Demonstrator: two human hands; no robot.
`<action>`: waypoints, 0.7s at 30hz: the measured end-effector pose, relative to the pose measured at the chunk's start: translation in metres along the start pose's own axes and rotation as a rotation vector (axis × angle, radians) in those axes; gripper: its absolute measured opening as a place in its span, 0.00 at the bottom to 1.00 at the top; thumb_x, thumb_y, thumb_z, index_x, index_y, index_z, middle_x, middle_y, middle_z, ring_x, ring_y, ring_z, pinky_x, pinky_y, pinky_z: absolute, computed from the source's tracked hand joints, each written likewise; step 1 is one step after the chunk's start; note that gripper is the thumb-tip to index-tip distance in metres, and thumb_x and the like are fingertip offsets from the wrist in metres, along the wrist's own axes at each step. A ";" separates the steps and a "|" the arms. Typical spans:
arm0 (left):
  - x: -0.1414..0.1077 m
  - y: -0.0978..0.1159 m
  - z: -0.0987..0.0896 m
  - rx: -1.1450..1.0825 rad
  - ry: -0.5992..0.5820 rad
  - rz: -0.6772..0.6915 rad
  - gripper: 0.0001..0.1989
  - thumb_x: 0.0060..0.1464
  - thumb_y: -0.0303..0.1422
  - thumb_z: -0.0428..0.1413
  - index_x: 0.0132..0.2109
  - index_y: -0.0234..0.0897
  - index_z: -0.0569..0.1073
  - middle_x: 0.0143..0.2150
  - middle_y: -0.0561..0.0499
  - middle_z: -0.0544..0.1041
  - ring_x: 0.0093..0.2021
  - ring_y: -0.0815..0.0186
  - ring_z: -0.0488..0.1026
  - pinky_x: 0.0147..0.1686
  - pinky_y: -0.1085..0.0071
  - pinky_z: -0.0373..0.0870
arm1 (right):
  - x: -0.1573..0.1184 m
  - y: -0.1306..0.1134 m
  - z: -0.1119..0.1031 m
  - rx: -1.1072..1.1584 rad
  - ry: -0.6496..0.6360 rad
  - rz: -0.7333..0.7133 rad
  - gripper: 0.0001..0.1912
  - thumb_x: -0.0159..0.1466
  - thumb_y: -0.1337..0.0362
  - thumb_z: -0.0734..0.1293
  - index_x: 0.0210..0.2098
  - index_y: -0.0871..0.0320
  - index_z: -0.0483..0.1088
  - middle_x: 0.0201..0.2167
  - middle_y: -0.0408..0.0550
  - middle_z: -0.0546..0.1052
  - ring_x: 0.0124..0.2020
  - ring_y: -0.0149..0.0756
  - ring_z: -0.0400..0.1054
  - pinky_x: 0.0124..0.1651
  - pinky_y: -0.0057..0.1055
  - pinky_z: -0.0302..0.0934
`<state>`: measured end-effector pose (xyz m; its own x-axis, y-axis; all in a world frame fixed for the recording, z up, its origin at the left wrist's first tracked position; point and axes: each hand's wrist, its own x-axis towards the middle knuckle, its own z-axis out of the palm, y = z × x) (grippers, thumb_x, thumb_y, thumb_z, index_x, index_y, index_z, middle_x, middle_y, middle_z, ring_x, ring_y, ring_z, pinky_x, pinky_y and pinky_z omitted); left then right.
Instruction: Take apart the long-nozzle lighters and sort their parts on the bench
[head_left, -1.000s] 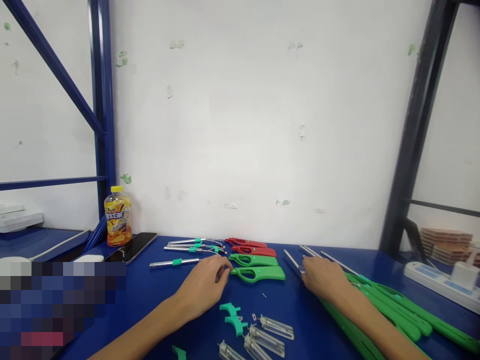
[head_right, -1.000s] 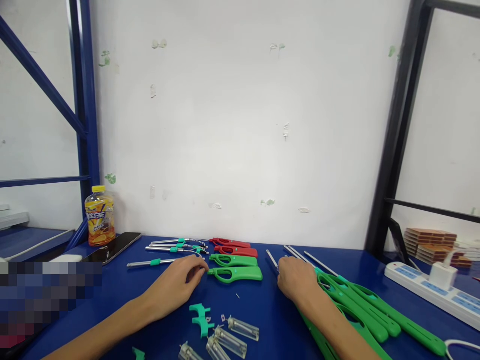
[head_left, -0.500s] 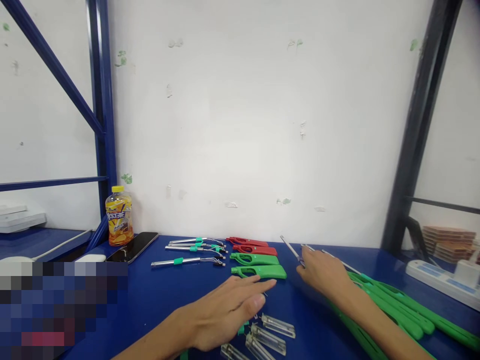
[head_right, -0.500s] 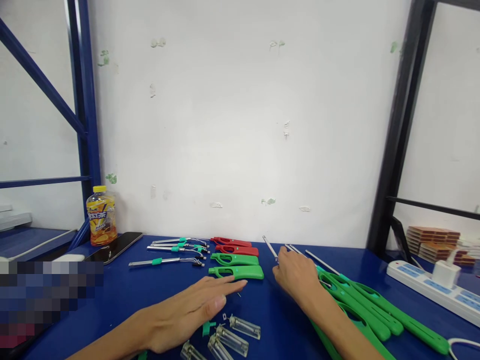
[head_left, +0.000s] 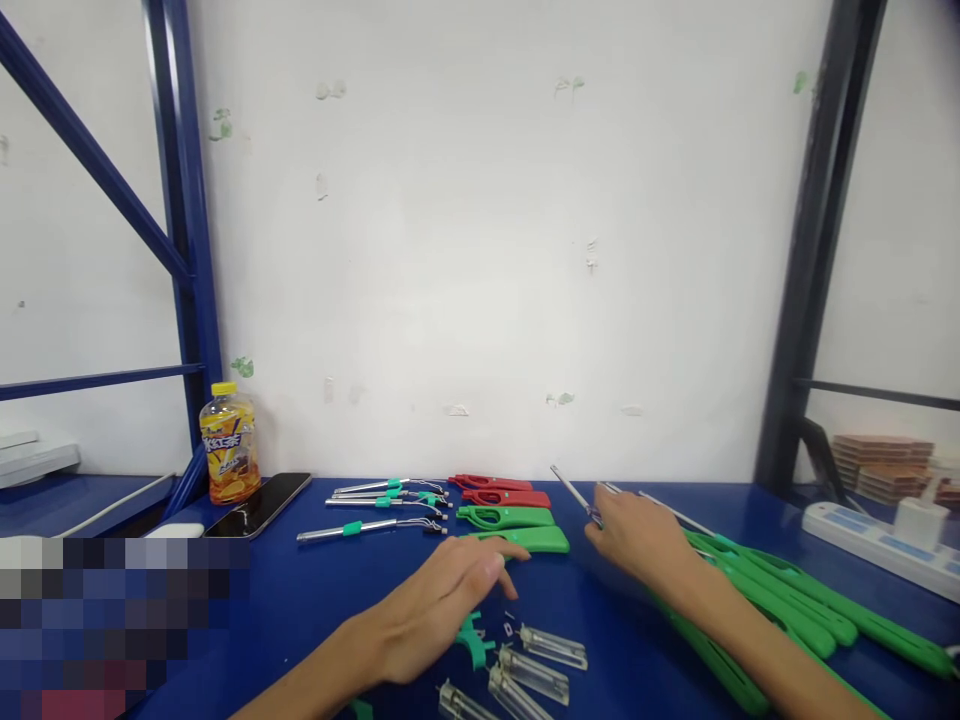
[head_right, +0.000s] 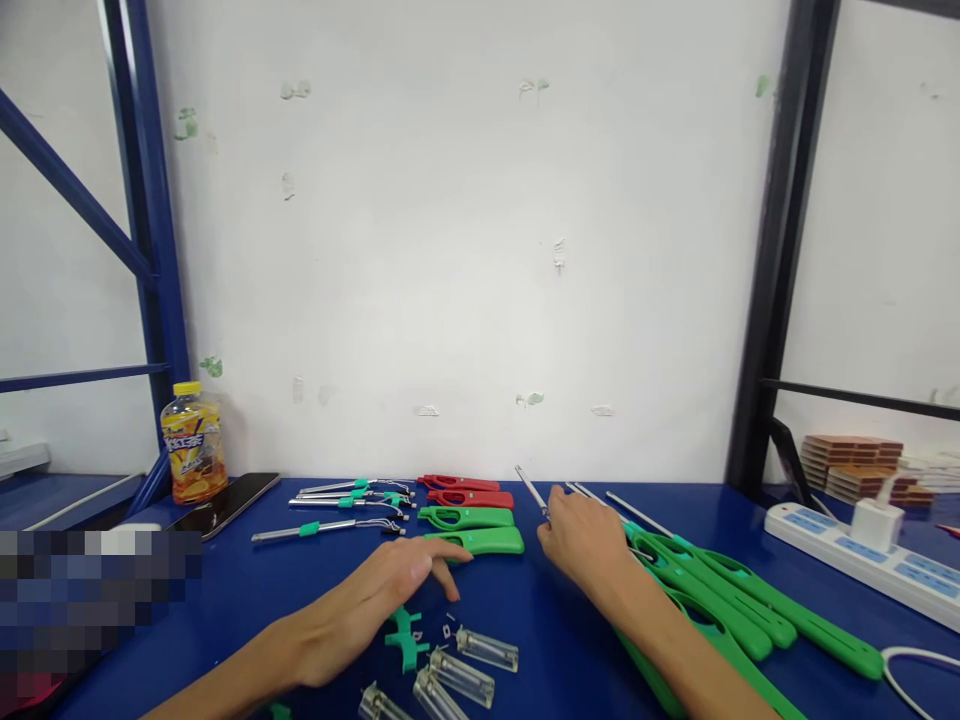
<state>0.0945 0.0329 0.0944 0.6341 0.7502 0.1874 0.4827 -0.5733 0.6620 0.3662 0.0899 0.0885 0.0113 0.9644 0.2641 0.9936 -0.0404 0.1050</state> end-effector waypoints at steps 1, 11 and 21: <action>0.001 -0.002 0.001 0.001 0.042 0.008 0.29 0.72 0.47 0.31 0.48 0.47 0.77 0.59 0.55 0.73 0.61 0.61 0.64 0.66 0.60 0.55 | 0.000 0.000 -0.001 0.009 0.007 0.001 0.13 0.65 0.68 0.61 0.44 0.66 0.73 0.39 0.65 0.81 0.42 0.58 0.77 0.36 0.38 0.59; 0.012 -0.027 0.009 0.492 0.468 0.384 0.21 0.66 0.24 0.45 0.62 0.42 0.67 0.58 0.45 0.72 0.59 0.59 0.66 0.59 0.54 0.65 | -0.005 -0.011 -0.032 0.499 0.142 -0.217 0.11 0.67 0.56 0.63 0.39 0.53 0.73 0.27 0.44 0.76 0.28 0.38 0.70 0.31 0.30 0.52; 0.013 -0.025 0.000 0.882 0.393 0.637 0.24 0.60 0.17 0.48 0.61 0.36 0.67 0.53 0.45 0.78 0.53 0.59 0.73 0.54 0.57 0.69 | -0.031 -0.034 -0.040 0.847 -0.133 -0.583 0.09 0.63 0.56 0.70 0.33 0.55 0.75 0.20 0.34 0.57 0.23 0.28 0.49 0.26 0.27 0.43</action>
<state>0.0907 0.0569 0.0799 0.7569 0.2048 0.6207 0.4955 -0.7990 -0.3407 0.3277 0.0509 0.1154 -0.5357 0.7981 0.2756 0.6010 0.5897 -0.5395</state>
